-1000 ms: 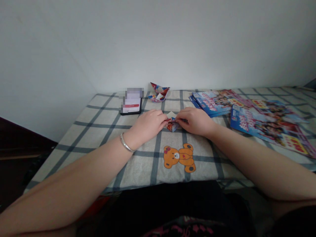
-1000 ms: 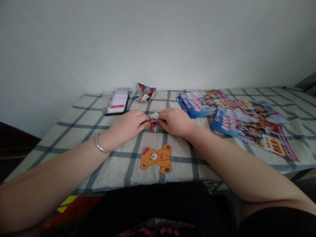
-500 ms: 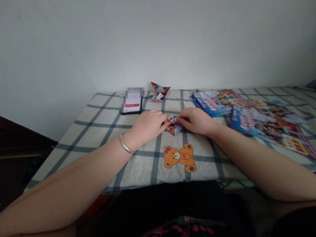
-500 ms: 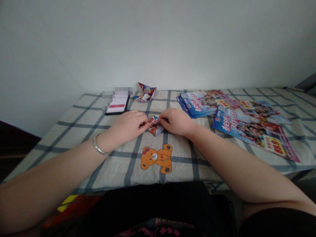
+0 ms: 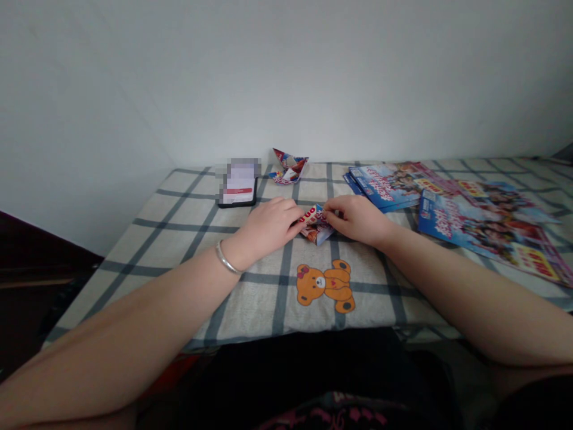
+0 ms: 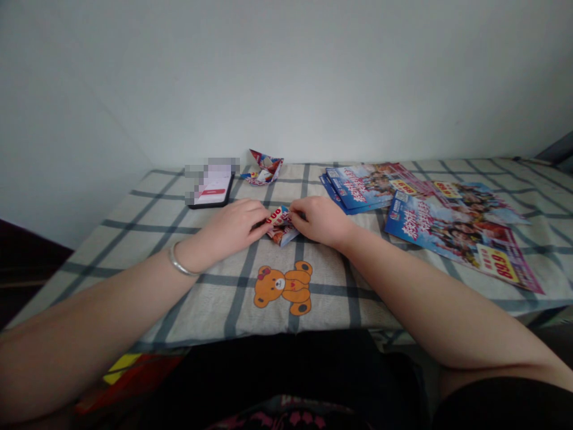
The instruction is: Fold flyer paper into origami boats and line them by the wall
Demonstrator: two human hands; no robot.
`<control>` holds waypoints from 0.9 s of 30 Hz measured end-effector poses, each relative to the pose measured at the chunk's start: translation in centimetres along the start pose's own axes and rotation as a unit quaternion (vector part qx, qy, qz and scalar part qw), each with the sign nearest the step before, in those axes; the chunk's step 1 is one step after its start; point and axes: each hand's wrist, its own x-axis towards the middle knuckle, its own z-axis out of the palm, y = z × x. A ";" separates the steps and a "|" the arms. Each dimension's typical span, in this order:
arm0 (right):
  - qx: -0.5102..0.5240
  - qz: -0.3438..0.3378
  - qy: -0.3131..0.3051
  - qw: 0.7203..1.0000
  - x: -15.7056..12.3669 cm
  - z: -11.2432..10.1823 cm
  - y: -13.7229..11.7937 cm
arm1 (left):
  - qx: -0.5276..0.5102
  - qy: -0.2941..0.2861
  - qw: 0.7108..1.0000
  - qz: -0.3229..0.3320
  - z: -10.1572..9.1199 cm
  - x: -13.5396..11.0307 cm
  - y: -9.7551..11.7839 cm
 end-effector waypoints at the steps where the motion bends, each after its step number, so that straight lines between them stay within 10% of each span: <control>1: 0.002 0.003 0.007 1.000 0.0 0.1 0.0 | -0.005 -0.004 1.000 -0.001 0.0 0.0 0.0; 27: 0.061 0.101 0.013 0.993 0.1 0.4 0.3 | -0.109 0.044 0.987 -0.105 0.6 0.2 0.1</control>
